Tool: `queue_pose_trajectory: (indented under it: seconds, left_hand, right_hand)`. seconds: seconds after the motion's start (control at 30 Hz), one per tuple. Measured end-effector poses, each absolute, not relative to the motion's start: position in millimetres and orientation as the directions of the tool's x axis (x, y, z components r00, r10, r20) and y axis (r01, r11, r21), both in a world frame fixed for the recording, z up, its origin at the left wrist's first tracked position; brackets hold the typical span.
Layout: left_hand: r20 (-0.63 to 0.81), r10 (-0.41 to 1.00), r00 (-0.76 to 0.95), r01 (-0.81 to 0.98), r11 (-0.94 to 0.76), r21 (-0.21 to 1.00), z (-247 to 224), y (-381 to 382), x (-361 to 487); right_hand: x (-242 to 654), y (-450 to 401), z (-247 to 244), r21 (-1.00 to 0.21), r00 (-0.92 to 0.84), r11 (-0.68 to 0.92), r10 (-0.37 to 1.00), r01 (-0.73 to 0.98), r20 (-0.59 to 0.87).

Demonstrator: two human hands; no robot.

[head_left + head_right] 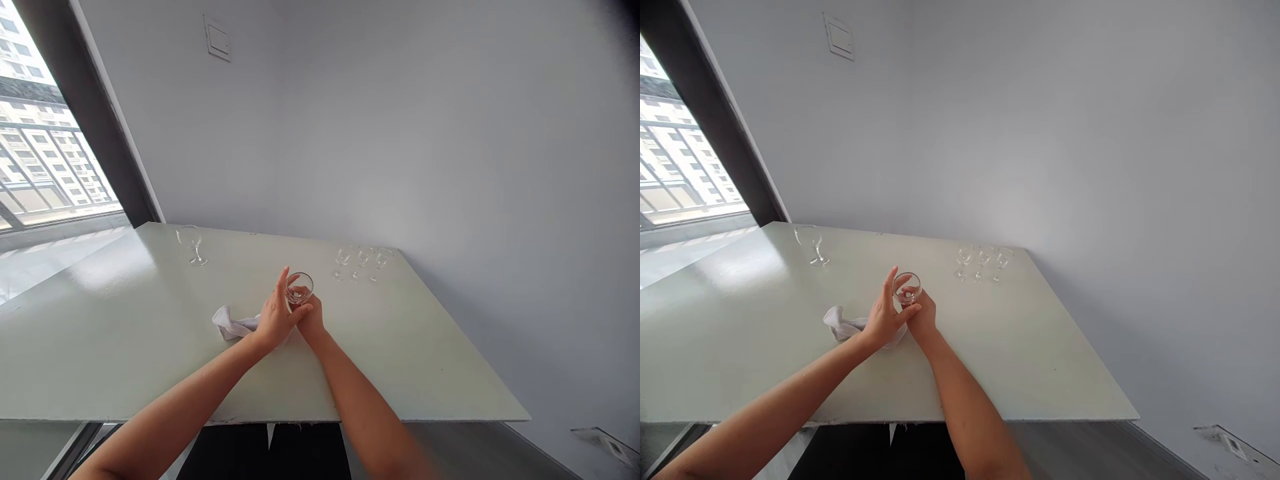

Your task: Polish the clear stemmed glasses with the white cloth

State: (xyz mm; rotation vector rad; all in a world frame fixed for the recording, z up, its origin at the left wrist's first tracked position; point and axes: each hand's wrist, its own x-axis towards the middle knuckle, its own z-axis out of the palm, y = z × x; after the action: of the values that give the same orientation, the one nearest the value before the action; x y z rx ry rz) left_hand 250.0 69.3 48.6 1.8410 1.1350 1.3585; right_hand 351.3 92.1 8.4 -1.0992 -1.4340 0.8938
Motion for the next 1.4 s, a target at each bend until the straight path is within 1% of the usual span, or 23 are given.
queue_pose_trajectory:
  seconds: [0.03, 0.13, 0.2, 0.33, 0.37, 0.5, 0.63, 0.8, 0.97, 1.2, 1.33, 1.4]
  left_hand:
    - [0.465, 0.873, 0.148, 0.326, -0.487, 0.810, 45, 72, 247]
    - [0.500, 0.835, 0.230, 0.452, -0.547, 0.705, 29, 83, 235]
    - [0.489, 0.836, 0.251, 0.531, -0.541, 0.653, 15, 89, 227]
    - [0.369, 0.900, 0.233, 0.617, -0.430, 0.659, -8, 93, 220]
    - [0.349, 0.906, 0.239, 0.621, -0.419, 0.663, -12, 93, 221]
    - [0.337, 0.901, 0.275, 0.610, -0.434, 0.663, -14, 90, 224]
    - [0.298, 0.920, 0.256, 0.606, -0.393, 0.692, -13, 92, 226]
    - [0.256, 0.934, 0.250, 0.620, -0.357, 0.699, -12, 95, 227]
    - [0.233, 0.939, 0.253, 0.638, -0.343, 0.689, -9, 96, 229]
    - [0.234, 0.936, 0.262, 0.632, -0.350, 0.692, -10, 98, 228]
    - [0.254, 0.932, 0.258, 0.612, -0.361, 0.703, -12, 99, 227]
    - [0.290, 0.931, 0.219, 0.584, -0.364, 0.726, -11, 96, 228]
  right_hand:
    - [355, 94, 9, -0.945, 0.050, 0.282, 0.955, 0.167, 0.294]
    - [373, 105, 13, -0.926, 0.228, 0.244, 0.922, 0.287, 0.313]
    - [392, 116, 16, -0.926, 0.374, 0.190, 0.874, 0.325, 0.310]
    - [454, 139, 17, -0.935, 0.587, 0.086, 0.757, 0.344, 0.286]
    - [474, 143, 17, -0.928, 0.645, 0.026, 0.712, 0.371, 0.278]
    - [554, 146, 15, -0.905, 0.751, -0.126, 0.609, 0.407, 0.253]
    - [606, 147, 7, -0.874, 0.800, -0.258, 0.562, 0.411, 0.209]
    - [627, 167, -7, -0.854, 0.806, -0.320, 0.565, 0.411, 0.176]
    - [631, 185, -15, -0.859, 0.791, -0.312, 0.591, 0.405, 0.158]
    - [634, 192, -23, -0.887, 0.756, -0.258, 0.640, 0.383, 0.140]
    - [635, 186, -25, -0.883, 0.747, -0.240, 0.644, 0.404, 0.166]
    - [635, 178, -24, -0.874, 0.759, -0.241, 0.621, 0.422, 0.195]
